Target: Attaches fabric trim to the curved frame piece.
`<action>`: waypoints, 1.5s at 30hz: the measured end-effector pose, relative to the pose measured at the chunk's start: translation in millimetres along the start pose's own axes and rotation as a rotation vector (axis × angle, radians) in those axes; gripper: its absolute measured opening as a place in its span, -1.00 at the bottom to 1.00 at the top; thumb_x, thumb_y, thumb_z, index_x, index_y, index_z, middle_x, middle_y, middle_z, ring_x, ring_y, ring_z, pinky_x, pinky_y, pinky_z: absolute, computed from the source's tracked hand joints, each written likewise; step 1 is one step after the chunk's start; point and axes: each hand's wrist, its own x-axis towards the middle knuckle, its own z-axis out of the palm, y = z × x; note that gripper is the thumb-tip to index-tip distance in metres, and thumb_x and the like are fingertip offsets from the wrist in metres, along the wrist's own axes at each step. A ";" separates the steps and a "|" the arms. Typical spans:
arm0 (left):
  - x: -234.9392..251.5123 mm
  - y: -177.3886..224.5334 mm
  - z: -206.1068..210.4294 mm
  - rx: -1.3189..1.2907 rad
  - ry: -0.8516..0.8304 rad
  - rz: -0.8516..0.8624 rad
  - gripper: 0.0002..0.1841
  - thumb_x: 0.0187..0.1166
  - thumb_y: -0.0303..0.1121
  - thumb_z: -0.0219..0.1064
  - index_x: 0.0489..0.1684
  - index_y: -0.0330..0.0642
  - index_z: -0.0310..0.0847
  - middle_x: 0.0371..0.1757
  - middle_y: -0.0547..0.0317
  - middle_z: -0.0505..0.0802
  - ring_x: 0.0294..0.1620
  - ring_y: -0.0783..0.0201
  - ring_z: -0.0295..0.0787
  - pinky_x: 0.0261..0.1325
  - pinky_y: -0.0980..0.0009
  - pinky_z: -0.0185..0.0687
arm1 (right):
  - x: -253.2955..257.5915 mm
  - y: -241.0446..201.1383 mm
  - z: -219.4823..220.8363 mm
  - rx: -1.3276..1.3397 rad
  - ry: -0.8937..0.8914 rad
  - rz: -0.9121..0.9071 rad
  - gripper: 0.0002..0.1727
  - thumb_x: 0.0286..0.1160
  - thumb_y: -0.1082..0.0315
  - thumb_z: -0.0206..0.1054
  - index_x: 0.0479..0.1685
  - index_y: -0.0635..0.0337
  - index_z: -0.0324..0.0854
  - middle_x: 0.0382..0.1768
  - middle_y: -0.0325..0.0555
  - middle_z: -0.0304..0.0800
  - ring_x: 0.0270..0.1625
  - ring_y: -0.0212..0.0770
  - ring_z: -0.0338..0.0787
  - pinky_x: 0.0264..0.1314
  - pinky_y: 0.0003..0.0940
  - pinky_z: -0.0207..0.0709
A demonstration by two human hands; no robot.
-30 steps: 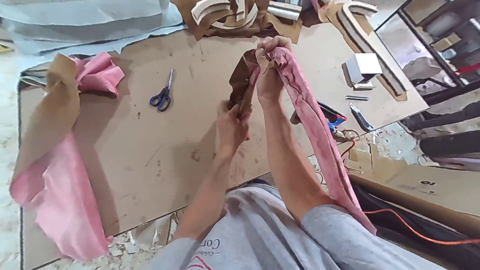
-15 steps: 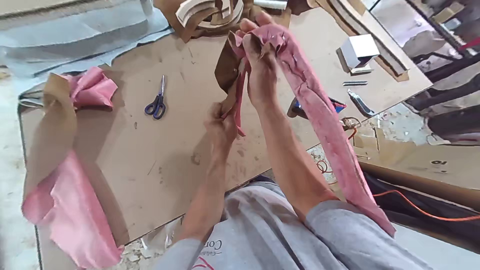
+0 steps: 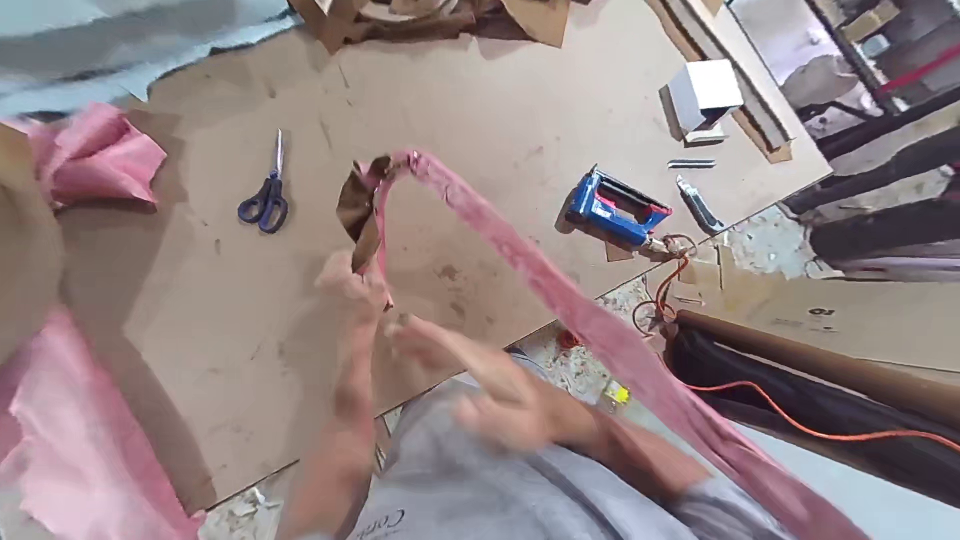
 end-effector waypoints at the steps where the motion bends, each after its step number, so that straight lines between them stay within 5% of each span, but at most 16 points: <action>1: -11.4 -6.2 3.6 0.041 -0.071 -0.085 -0.58 0.70 -0.23 0.24 0.12 -0.53 0.69 0.08 -0.41 0.83 0.16 -0.26 0.80 0.33 -0.18 0.62 | -16.3 -20.2 -5.9 0.045 0.098 -0.061 0.02 0.61 -0.44 -0.01 0.79 0.25 0.12 0.65 0.00 0.48 0.57 -0.10 0.62 0.57 -0.12 0.61; 3: -34.3 -35.6 25.8 0.145 -0.047 -0.102 -0.59 0.63 -0.16 0.28 -0.05 -0.46 0.73 -0.02 -0.32 0.85 0.05 -0.20 0.84 0.16 -0.16 0.68 | -49.7 -40.4 -46.1 0.037 0.544 -0.136 -0.19 0.58 -0.42 0.07 0.80 -0.32 0.21 0.66 -0.40 0.49 0.58 -0.20 0.60 0.59 -0.06 0.54; 5: -57.2 -51.1 47.8 0.193 0.003 -0.020 -0.61 0.59 -0.16 0.35 -0.21 -0.44 0.74 -0.10 -0.31 0.85 -0.06 -0.23 0.86 0.02 -0.18 0.73 | -86.6 -32.4 -113.9 -0.194 0.942 -0.057 -0.35 0.83 -0.05 -0.08 0.83 -0.04 0.03 0.65 -0.13 0.46 0.59 -0.07 0.57 0.57 0.02 0.51; 6: -67.6 -53.0 55.6 0.201 0.025 0.034 -0.64 0.55 -0.19 0.39 -0.29 -0.43 0.75 -0.16 -0.30 0.85 -0.11 -0.22 0.87 -0.04 -0.17 0.75 | -106.9 -24.7 -144.5 -0.420 1.033 0.133 -0.34 0.83 0.12 -0.11 0.84 0.20 -0.08 0.61 0.01 0.45 0.54 -0.10 0.61 0.51 -0.07 0.59; 8: -84.7 -57.1 64.2 0.211 0.079 0.117 -0.71 0.47 -0.24 0.40 -0.42 -0.36 0.72 -0.27 -0.20 0.85 -0.21 -0.13 0.89 -0.18 -0.05 0.78 | -136.6 4.6 -198.4 -0.911 0.916 0.506 -0.29 0.72 0.19 0.12 0.76 0.42 0.11 0.47 0.22 0.59 0.40 -0.14 0.70 0.39 -0.23 0.63; 11: -91.3 -63.1 67.4 0.167 0.103 0.126 -0.75 0.43 -0.26 0.39 -0.43 -0.33 0.72 -0.28 -0.15 0.86 -0.20 -0.07 0.90 -0.16 0.03 0.79 | -137.3 57.4 -262.7 -1.367 0.483 0.756 -0.06 0.45 -0.10 0.39 0.82 0.18 0.20 0.63 0.44 0.37 0.65 0.38 0.42 0.57 0.36 0.36; 13: -94.1 -66.0 71.6 0.114 0.133 0.087 -0.76 0.40 -0.27 0.41 -0.44 -0.32 0.72 -0.28 -0.13 0.85 -0.21 -0.04 0.88 -0.14 0.09 0.78 | -115.5 83.2 -299.8 -1.457 0.355 0.836 0.08 0.30 -0.24 0.47 0.86 0.07 0.16 0.70 0.50 0.21 0.70 0.56 0.24 0.56 0.56 0.23; 15: -96.8 -65.6 76.1 0.074 0.175 0.030 -0.75 0.37 -0.26 0.46 -0.44 -0.33 0.71 -0.30 -0.12 0.84 -0.23 -0.02 0.86 -0.14 0.12 0.79 | -92.9 94.1 -331.9 -1.475 0.330 0.870 0.11 0.27 -0.28 0.49 0.85 0.04 0.17 0.61 0.58 0.27 0.61 0.64 0.30 0.45 0.61 0.26; 20: -94.1 -62.4 81.0 -0.044 0.228 -0.097 -0.58 0.31 -0.25 0.58 0.00 -0.38 0.67 -0.15 -0.15 0.90 -0.15 0.00 0.91 -0.02 0.11 0.83 | -62.6 93.7 -373.0 -1.439 0.109 0.899 0.00 0.43 0.06 0.50 0.90 -0.01 0.05 0.50 0.43 0.53 0.51 0.47 0.55 0.49 0.51 0.35; 23: -96.5 -64.5 83.0 -0.091 0.192 -0.103 -0.54 0.36 -0.30 0.53 0.21 -0.32 0.69 -0.02 -0.13 0.90 -0.03 0.01 0.91 0.06 0.07 0.83 | -34.2 75.2 -350.4 -1.451 0.148 1.027 -0.11 0.27 0.22 0.50 0.76 0.13 0.29 0.34 0.42 0.68 0.38 0.47 0.66 0.36 0.58 0.39; 25: -95.4 -66.8 85.4 -0.091 0.206 -0.113 -0.57 0.39 -0.29 0.49 0.22 -0.30 0.74 -0.07 -0.13 0.89 -0.09 -0.01 0.90 -0.01 0.07 0.82 | -5.0 51.2 -314.5 -1.463 0.225 1.085 -0.39 0.32 0.05 0.39 0.33 0.26 0.64 0.01 0.40 0.79 0.10 0.40 0.77 0.13 0.55 0.46; 27: -95.0 -65.7 84.0 -0.092 0.192 -0.156 -0.64 0.48 -0.27 0.46 0.13 -0.30 0.79 -0.09 -0.15 0.90 -0.11 -0.05 0.90 -0.02 0.02 0.81 | 15.7 20.6 -256.9 -1.386 0.199 1.021 -0.41 0.40 -0.14 0.37 -0.03 0.31 0.73 -0.28 0.17 0.82 -0.24 0.09 0.83 -0.13 0.28 0.64; 29: -89.6 -63.0 84.4 -0.075 0.196 -0.191 -0.70 0.48 -0.32 0.40 0.04 -0.33 0.81 -0.11 -0.16 0.91 -0.13 -0.08 0.91 -0.09 -0.01 0.80 | 39.0 -0.2 -187.8 -1.346 0.042 0.841 -0.45 0.39 -0.13 0.42 -0.20 0.29 0.76 -0.38 0.03 0.84 -0.32 -0.11 0.85 -0.22 0.09 0.68; 34: -85.2 -60.1 81.3 -0.091 0.148 -0.238 -0.73 0.43 -0.38 0.34 0.00 -0.31 0.78 -0.10 -0.16 0.89 -0.15 -0.14 0.90 -0.21 -0.08 0.76 | 74.5 27.8 -76.4 -1.230 -0.348 0.519 -0.66 0.29 -0.05 0.44 -0.27 0.02 0.83 -0.51 -0.23 0.84 -0.44 -0.34 0.82 -0.43 -0.19 0.65; 41: -84.4 -68.9 74.1 -0.208 0.076 -0.172 -0.76 0.44 -0.35 0.41 -0.09 -0.34 0.70 -0.20 -0.20 0.80 -0.28 -0.17 0.85 -0.37 -0.06 0.71 | 90.6 69.1 -45.7 -1.285 -0.433 0.650 -0.69 0.31 -0.03 0.41 -0.38 0.02 0.78 -0.57 -0.27 0.77 -0.49 -0.33 0.76 -0.46 -0.19 0.57; 45: -81.3 -71.0 67.3 -0.259 0.023 -0.165 -0.72 0.28 -0.46 0.52 -0.09 -0.36 0.69 -0.21 -0.20 0.78 -0.31 -0.18 0.84 -0.38 -0.07 0.72 | 86.7 76.5 -37.0 -1.342 -0.451 0.666 -0.71 0.29 0.01 0.41 -0.32 0.02 0.81 -0.57 -0.23 0.78 -0.48 -0.26 0.78 -0.46 -0.12 0.57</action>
